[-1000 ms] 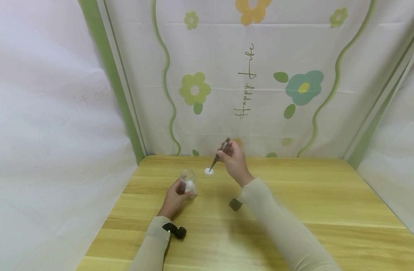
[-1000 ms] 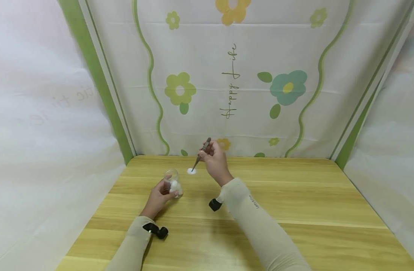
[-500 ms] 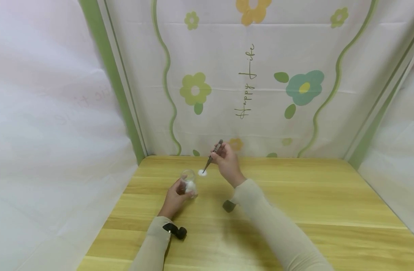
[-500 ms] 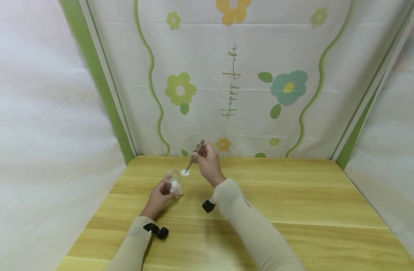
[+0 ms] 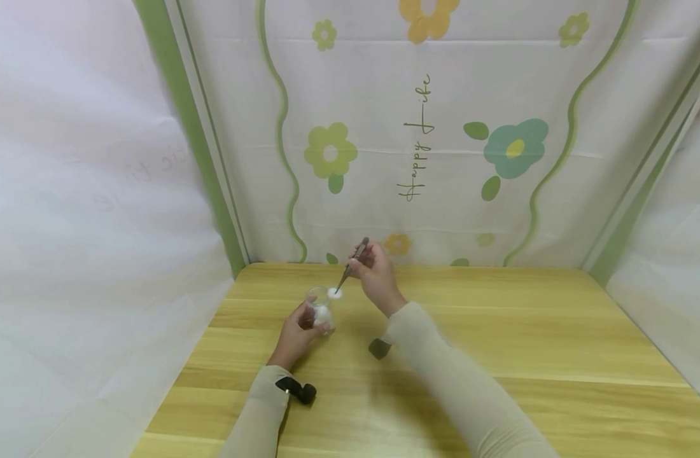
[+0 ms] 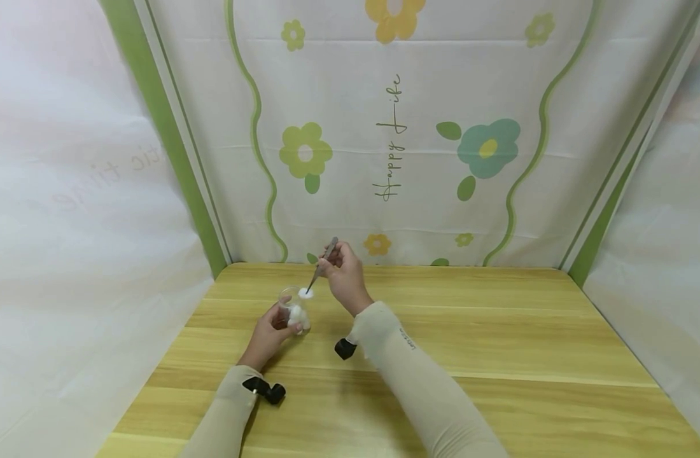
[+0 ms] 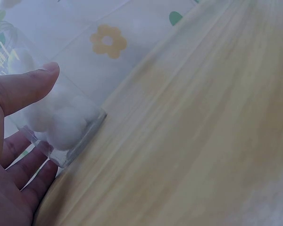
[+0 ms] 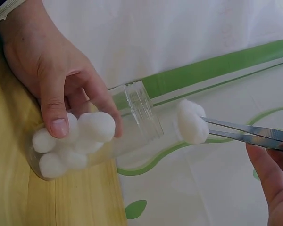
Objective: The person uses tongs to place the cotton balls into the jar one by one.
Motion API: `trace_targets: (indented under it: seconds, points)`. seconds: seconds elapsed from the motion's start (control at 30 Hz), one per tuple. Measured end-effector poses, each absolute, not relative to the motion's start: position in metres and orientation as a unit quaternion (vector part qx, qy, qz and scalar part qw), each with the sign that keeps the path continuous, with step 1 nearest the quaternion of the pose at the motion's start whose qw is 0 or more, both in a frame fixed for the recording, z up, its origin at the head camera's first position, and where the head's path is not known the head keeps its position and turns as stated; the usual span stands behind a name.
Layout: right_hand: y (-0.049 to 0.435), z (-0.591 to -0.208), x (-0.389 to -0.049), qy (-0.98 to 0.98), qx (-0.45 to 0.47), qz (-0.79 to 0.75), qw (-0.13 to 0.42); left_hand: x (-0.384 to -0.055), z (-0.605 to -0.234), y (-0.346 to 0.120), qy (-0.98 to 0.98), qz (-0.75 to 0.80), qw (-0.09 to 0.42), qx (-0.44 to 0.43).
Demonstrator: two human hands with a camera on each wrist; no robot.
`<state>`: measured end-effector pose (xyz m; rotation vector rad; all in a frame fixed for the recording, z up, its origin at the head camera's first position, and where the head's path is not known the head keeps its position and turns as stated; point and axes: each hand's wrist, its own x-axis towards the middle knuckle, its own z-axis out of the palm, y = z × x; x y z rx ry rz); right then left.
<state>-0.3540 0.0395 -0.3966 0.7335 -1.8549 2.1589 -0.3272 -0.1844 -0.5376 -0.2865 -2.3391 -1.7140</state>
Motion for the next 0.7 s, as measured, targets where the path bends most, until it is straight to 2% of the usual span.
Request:
trace_targets:
  seconds: [0.7]
  points:
    - [0.019, -0.402, -0.357, -0.633, 0.257, 0.724, 0.101, -0.327, -0.536, -0.184, -0.806, -0.576, 0.113, -0.078]
